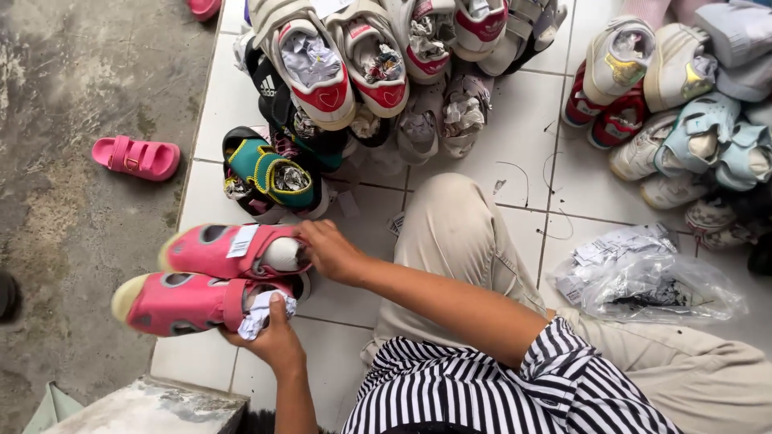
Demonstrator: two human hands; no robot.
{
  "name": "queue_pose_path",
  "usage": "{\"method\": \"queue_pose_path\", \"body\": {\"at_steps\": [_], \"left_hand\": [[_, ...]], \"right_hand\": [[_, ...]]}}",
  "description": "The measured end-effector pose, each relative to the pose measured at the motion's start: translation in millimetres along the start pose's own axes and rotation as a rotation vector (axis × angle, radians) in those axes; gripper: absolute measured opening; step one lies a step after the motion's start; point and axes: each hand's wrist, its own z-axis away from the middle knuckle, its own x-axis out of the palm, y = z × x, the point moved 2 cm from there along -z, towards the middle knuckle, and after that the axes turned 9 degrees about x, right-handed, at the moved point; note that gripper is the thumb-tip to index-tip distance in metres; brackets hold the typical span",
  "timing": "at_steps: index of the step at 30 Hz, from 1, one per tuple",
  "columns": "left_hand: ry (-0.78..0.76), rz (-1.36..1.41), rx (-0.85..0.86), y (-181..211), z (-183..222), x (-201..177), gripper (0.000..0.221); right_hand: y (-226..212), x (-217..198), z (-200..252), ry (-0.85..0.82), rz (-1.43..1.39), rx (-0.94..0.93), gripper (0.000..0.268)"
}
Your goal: The person is sitting on the floor, surrounded by many shoes, and is busy pairing them up by taking them out of plastic bags and matching them.
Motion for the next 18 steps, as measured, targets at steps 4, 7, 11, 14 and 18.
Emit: {"method": "queue_pose_path", "body": {"at_steps": [4,7,11,14,18], "left_hand": [[-0.033,0.07,-0.141,-1.3,-17.0,2.9,0.094],[-0.207,-0.017,-0.352,-8.8,-19.1,13.8,0.068],[-0.212,-0.009,-0.15,-96.0,-22.1,-17.0,0.086],[-0.17,0.141,0.024,-138.3,-27.7,-39.8,0.099],[-0.128,-0.842,0.378,-103.8,-20.1,-39.0,0.081]], "right_hand": [[-2.9,10.9,-10.0,0.044,0.097,-0.123,0.048],[2.5,-6.7,-13.8,-0.125,0.092,0.136,0.065],[40.4,9.0,-2.5,-0.051,0.138,-0.034,0.061],[44.4,6.5,12.1,-0.008,0.186,-0.075,0.061],[63.4,1.6,25.2,0.057,0.215,-0.22,0.043]]}}
